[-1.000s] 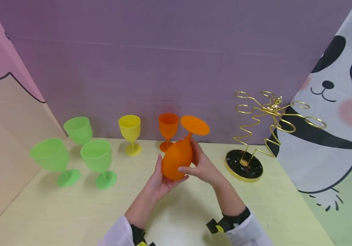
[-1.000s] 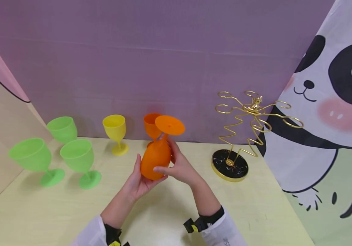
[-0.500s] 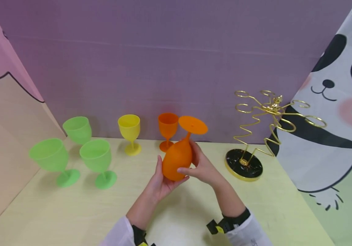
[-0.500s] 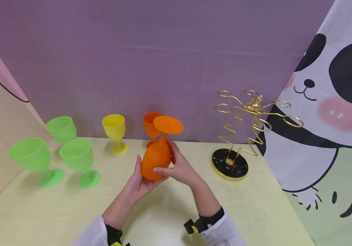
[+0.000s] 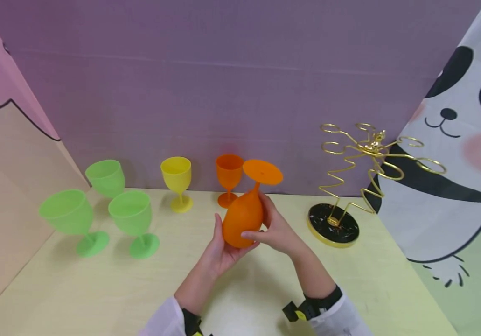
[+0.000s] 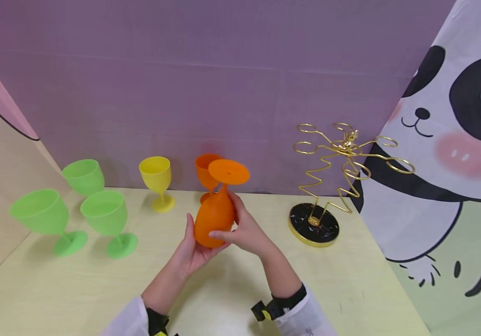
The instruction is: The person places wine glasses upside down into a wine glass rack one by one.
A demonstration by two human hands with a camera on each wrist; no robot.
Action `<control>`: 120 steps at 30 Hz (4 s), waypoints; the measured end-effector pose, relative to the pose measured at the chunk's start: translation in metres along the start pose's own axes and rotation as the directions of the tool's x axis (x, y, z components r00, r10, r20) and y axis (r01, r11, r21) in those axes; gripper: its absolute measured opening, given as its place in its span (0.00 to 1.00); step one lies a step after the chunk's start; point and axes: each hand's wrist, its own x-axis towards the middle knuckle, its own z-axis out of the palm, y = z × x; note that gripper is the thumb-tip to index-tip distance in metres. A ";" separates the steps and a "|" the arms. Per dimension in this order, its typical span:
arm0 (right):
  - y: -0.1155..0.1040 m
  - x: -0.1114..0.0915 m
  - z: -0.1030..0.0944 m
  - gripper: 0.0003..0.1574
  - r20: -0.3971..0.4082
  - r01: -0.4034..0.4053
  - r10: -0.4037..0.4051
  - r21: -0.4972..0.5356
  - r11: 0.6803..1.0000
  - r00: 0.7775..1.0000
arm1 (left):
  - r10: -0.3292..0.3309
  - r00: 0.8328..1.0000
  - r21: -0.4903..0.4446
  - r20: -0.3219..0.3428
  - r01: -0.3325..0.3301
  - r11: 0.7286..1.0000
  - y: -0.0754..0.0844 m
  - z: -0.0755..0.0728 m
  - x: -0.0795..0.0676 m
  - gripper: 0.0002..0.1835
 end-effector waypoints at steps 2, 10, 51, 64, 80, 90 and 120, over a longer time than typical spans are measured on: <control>0.000 0.000 0.000 0.58 -0.001 -0.005 0.005 0.000 1.000 1.000 | 0.002 1.000 -0.002 0.000 -0.002 1.000 -0.001 0.000 0.001 0.47; -0.001 -0.002 0.001 0.56 -0.018 -0.038 0.038 -0.001 0.999 0.999 | 0.001 1.000 -0.001 0.023 -0.001 1.000 -0.003 -0.001 -0.001 0.47; 0.029 -0.009 -0.043 0.55 -0.172 -0.023 0.007 -0.090 0.996 0.985 | 0.325 0.925 0.538 0.197 -0.379 0.753 0.082 0.010 -0.038 0.31; 0.030 -0.035 -0.095 0.56 -0.244 -0.096 0.054 -0.164 0.982 0.968 | 0.578 0.725 0.917 0.374 -0.380 -0.117 0.158 0.032 -0.094 0.36; 0.035 -0.052 -0.136 0.59 -0.333 -0.200 0.115 -0.234 0.951 0.936 | 0.424 0.875 0.669 0.232 0.173 -0.723 0.200 0.004 -0.107 0.56; 0.033 -0.053 -0.153 0.63 -0.429 -0.292 0.154 -0.277 0.915 0.890 | 0.381 0.920 0.631 0.098 0.238 -0.738 0.202 -0.013 -0.101 0.58; 0.023 -0.055 -0.172 0.61 -0.495 -0.313 0.163 -0.238 0.919 0.853 | 0.260 0.962 0.552 0.088 0.170 -0.816 0.203 -0.024 -0.102 0.45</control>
